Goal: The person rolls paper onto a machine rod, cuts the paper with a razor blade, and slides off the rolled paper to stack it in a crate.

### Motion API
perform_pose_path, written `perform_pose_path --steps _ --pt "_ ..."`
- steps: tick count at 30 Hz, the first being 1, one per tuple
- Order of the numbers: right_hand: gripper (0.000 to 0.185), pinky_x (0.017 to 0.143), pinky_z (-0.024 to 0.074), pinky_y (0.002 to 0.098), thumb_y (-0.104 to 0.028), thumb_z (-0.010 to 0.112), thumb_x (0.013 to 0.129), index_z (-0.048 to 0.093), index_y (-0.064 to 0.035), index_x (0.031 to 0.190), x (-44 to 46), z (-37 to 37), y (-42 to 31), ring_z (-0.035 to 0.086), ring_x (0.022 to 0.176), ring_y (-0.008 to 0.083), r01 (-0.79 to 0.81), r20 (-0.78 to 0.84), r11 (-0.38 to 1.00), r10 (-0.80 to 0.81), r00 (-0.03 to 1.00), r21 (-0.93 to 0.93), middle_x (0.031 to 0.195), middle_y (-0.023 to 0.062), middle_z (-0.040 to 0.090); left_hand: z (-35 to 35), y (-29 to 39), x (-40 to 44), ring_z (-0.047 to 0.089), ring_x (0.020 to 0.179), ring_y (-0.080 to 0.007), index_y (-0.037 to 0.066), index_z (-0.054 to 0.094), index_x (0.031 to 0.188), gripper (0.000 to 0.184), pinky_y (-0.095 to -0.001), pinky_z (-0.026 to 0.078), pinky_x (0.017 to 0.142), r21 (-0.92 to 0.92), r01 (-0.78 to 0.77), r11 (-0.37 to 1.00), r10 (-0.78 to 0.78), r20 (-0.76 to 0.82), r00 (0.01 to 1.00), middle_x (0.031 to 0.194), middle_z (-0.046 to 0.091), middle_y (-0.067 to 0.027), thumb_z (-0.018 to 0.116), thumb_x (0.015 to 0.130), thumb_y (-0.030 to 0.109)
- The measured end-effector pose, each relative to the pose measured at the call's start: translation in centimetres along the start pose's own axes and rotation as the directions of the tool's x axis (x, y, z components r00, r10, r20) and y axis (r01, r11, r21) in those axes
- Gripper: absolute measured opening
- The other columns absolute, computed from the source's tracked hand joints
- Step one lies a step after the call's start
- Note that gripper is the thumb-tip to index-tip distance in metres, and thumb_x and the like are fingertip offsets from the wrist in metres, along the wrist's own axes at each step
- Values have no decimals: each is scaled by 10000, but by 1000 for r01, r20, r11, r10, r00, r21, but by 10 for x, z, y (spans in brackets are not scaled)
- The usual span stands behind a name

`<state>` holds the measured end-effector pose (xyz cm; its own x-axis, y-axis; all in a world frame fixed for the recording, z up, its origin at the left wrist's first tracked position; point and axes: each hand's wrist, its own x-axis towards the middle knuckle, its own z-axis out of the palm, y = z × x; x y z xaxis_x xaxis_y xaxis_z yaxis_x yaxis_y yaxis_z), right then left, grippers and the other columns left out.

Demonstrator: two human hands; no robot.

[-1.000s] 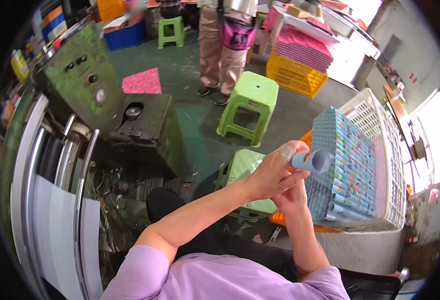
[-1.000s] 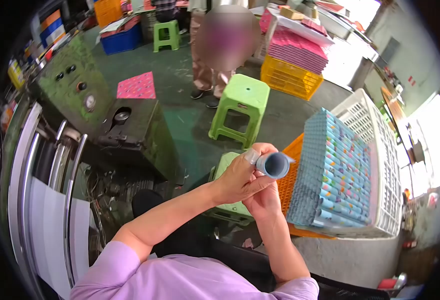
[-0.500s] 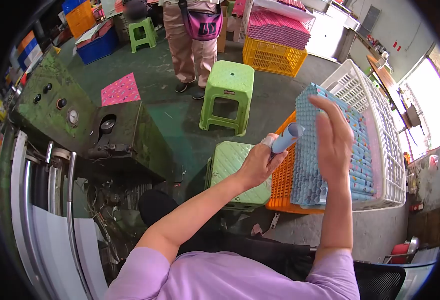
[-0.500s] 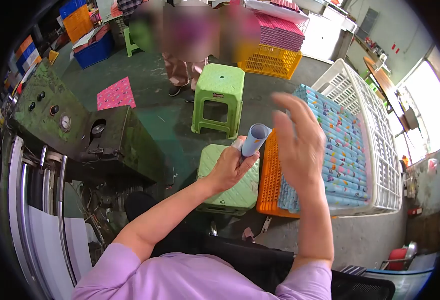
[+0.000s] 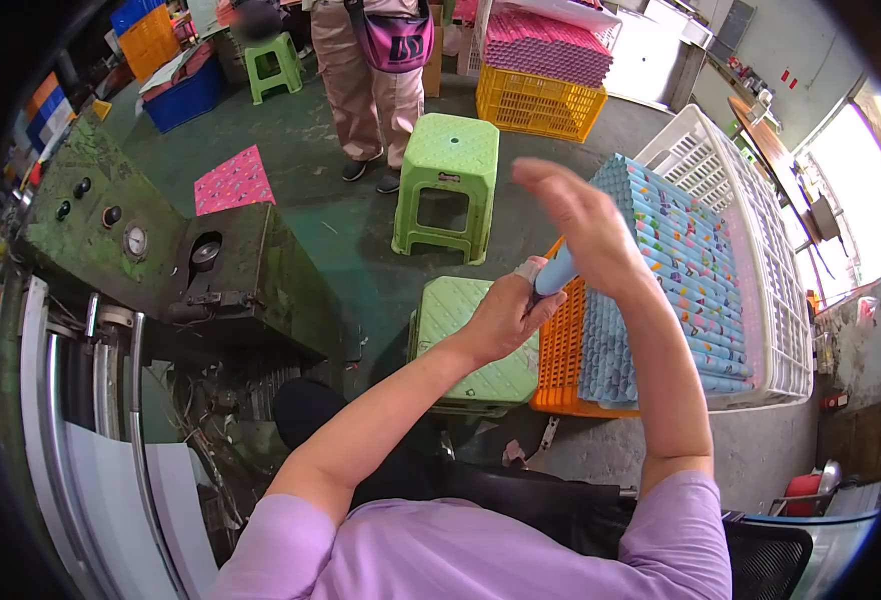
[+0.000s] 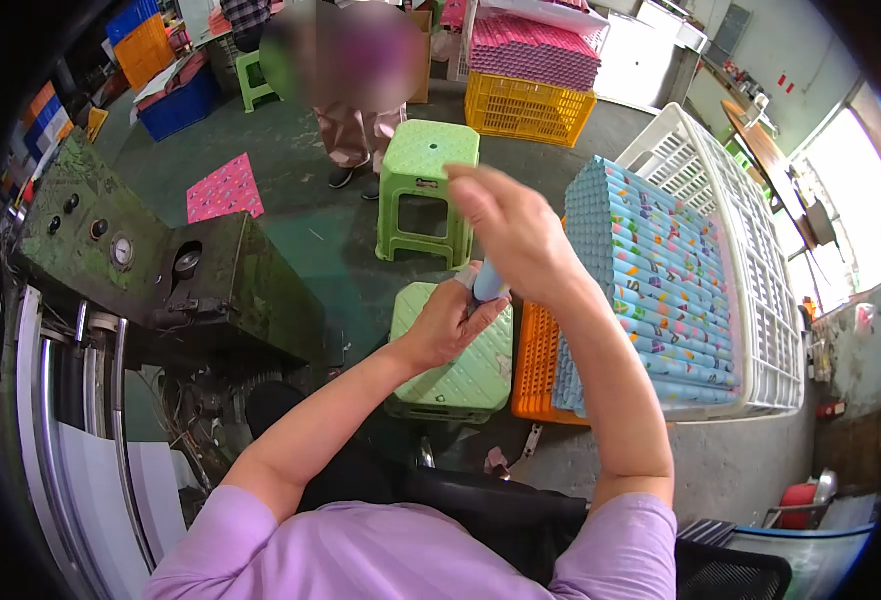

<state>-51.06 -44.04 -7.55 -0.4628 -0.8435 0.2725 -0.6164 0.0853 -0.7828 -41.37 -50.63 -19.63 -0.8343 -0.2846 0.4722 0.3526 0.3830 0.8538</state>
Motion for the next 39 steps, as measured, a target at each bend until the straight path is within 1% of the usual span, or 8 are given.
perform_pose_path --steps 4,9,18,21,26,28,32,39 --pt "425 981 419 357 -265 585 907 548 -27 1256 -31 -20 45 567 1131 265 83 -248 946 -3 969 313 1178 182 610 1 -14 -3 580 688 -290 -4 530 979 244 -385 443 632 -142 102 985 -114 -82 990 783 577 -151 598 899 216" --pt "623 912 466 336 -245 829 648 590 -8 1172 -119 49 126 603 1054 251 -211 187 977 210 960 -14 1091 167 646 -33 43 24 545 659 -98 -2 595 868 293 -284 449 560 -193 226 955 -229 7 973 736 601 -41 602 907 288" --pt "307 740 514 286 -178 743 789 646 11 1009 -159 88 116 645 757 152 -429 20 885 433 901 178 847 95 682 -10 54 93 598 935 -184 -51 504 1239 510 -329 484 829 -99 176 979 -156 189 970 1031 642 -116 573 930 349" --pt "255 734 523 288 -184 700 845 628 20 980 -157 79 136 644 776 152 -405 -82 609 614 785 682 871 80 672 -16 12 73 564 1094 -244 -56 459 1306 576 -339 433 933 157 190 969 -227 269 936 1222 585 -170 578 922 357" --pt "240 742 535 298 -208 668 882 589 -2 976 -149 41 169 640 809 160 -225 -127 291 828 547 930 907 56 649 -50 -29 -1 596 985 -177 9 515 1271 433 -296 471 837 584 374 721 -686 522 506 1130 611 -85 541 940 286" --pt "236 749 539 303 -212 657 892 571 -14 987 -153 37 181 636 836 161 -154 -152 254 863 482 955 919 54 639 -54 -21 -16 617 968 -185 0 522 1258 410 -304 493 823 198 786 585 -755 487 439 1119 616 -93 531 943 261" --pt "255 773 543 311 -224 658 893 570 -12 1006 -153 36 188 631 866 169 -117 -172 243 886 430 963 916 60 636 -21 -29 -25 624 918 -158 -22 532 1223 368 -290 508 789 -263 728 634 -641 349 684 1083 619 -104 539 941 213" --pt "269 753 531 326 -236 651 897 571 0 999 -151 33 201 622 798 175 40 -141 137 899 414 990 913 69 627 28 -57 8 633 760 -133 -58 543 1145 283 -248 522 680 -192 686 702 -632 277 724 948 631 -102 566 918 110"
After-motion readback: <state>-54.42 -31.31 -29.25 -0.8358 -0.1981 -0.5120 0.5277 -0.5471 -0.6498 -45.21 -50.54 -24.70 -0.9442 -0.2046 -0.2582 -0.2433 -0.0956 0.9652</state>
